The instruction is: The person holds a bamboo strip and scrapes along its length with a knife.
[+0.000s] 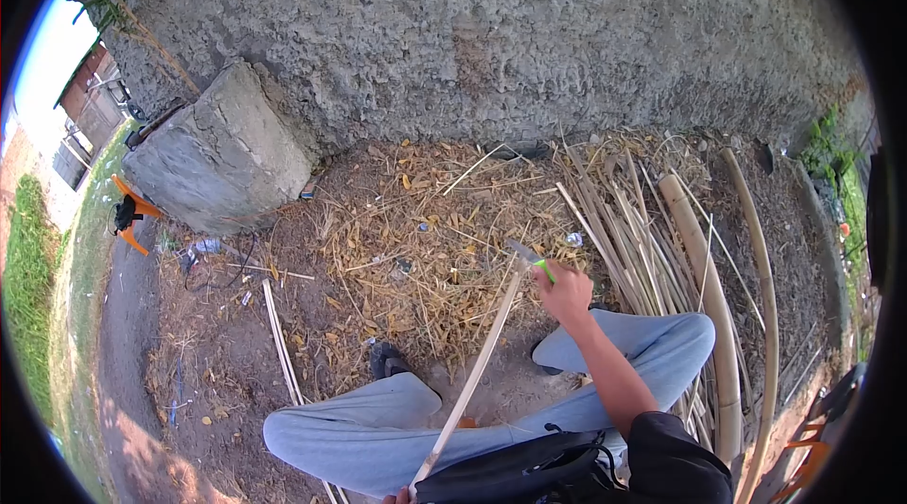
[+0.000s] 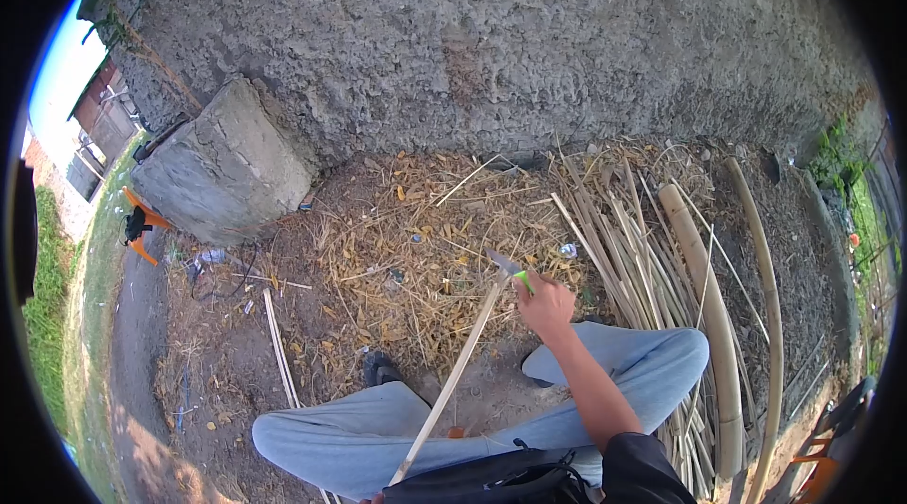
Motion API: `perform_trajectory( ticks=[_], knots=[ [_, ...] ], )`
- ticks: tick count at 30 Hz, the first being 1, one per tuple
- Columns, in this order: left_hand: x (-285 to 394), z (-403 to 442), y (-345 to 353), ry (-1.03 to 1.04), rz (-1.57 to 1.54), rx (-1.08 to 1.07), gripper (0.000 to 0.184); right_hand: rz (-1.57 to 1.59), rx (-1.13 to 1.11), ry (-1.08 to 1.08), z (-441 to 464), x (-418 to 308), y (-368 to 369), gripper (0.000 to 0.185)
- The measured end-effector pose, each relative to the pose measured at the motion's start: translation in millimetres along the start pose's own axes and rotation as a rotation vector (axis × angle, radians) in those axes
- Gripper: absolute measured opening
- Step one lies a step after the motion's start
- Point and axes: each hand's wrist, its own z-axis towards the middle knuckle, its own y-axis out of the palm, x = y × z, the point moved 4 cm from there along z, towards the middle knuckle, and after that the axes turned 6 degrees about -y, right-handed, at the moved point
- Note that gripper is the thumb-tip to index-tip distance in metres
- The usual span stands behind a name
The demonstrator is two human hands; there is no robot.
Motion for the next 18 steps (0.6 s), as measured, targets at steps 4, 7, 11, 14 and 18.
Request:
perform_trajectory(
  ticks=[4, 7, 11, 14, 18],
  knots=[
    [5.8, -8.9, -11.8, -0.125, -0.055, -0.043, 0.021, 0.166, 0.003, 0.446, 6.2, 56.8, -10.0, 0.036],
    [7.2, -2.1, -8.2, -0.131, 0.018, 0.044, 0.019, 0.746, 0.129, 0.617, -5.1, 71.5, 5.8, 0.043],
    [13.1, 12.7, -13.3, -0.080, 0.049, 0.166, 0.020, 0.933, -0.016, 0.649, -5.5, 27.5, 1.9, 0.035],
    [7.8, 11.9, -13.8, -0.041, 0.058, 0.192, 0.019, 1.097, -0.023, 0.604, 9.1, -18.9, -13.5, 0.031],
    [4.6, 9.4, -13.5, -0.070, 0.088, 0.169, 0.018, 1.135, -0.094, 0.567, 24.3, -46.3, -18.7, 0.037]
  ],
)
